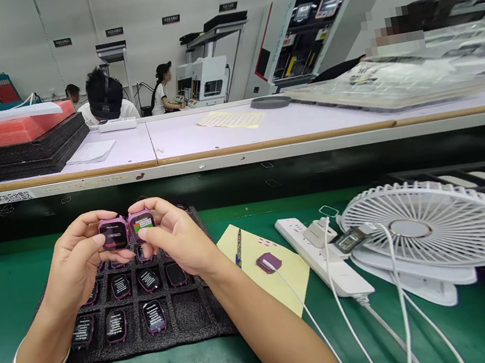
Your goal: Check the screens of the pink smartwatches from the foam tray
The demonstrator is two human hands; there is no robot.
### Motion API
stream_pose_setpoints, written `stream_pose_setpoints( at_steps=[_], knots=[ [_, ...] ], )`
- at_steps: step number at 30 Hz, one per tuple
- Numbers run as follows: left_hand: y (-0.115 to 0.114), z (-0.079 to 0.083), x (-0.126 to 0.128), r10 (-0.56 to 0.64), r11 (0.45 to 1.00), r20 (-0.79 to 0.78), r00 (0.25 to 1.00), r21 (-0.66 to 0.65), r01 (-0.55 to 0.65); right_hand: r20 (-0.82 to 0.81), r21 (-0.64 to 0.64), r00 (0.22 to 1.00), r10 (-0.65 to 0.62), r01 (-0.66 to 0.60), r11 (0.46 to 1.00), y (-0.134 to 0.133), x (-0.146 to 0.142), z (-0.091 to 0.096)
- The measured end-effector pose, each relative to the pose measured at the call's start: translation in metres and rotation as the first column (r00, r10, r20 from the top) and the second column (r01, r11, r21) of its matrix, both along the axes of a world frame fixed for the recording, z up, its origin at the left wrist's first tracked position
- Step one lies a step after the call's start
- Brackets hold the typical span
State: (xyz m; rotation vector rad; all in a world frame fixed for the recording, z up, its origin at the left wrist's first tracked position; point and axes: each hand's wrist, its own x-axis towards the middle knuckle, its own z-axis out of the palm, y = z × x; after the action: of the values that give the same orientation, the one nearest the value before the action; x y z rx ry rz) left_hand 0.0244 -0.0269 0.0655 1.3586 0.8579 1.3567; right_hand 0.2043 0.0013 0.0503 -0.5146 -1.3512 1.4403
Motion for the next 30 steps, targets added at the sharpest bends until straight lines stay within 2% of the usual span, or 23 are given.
stream_pose_setpoints(
  at_steps=[9,15,22,26,28,29,30],
  knots=[
    [0.0,-0.001,0.0,-0.007,1.0,0.0,1.0,0.024,0.007,0.003,0.001,1.0,0.02,-0.02,1.0,0.0,0.001,0.0],
    [-0.001,-0.001,0.001,0.038,0.998,-0.046,0.998,0.045,-0.036,-0.002,0.017,1.0,0.012,-0.012,1.0,-0.001,0.001,0.0],
    [0.001,0.001,0.001,0.021,0.999,-0.019,1.0,0.047,-0.02,0.004,0.024,1.0,0.024,-0.024,0.999,0.0,0.001,-0.001],
    [-0.011,0.005,0.003,0.02,0.998,-0.001,1.0,0.059,-0.02,0.006,0.026,1.0,0.004,-0.004,1.0,0.001,0.003,-0.001],
    [-0.026,0.008,0.003,-0.073,0.997,0.02,0.997,0.036,0.072,0.018,0.027,0.999,0.033,-0.033,0.999,-0.002,0.005,0.001],
    [-0.036,0.01,0.002,-0.172,0.985,0.026,0.985,0.009,0.172,0.032,0.027,0.997,0.068,-0.068,0.997,-0.004,0.008,0.002],
    [-0.046,0.012,0.001,-0.316,0.948,0.031,0.948,-0.029,0.317,0.054,0.026,0.991,0.12,-0.122,0.992,-0.008,0.01,0.004]
  ],
)
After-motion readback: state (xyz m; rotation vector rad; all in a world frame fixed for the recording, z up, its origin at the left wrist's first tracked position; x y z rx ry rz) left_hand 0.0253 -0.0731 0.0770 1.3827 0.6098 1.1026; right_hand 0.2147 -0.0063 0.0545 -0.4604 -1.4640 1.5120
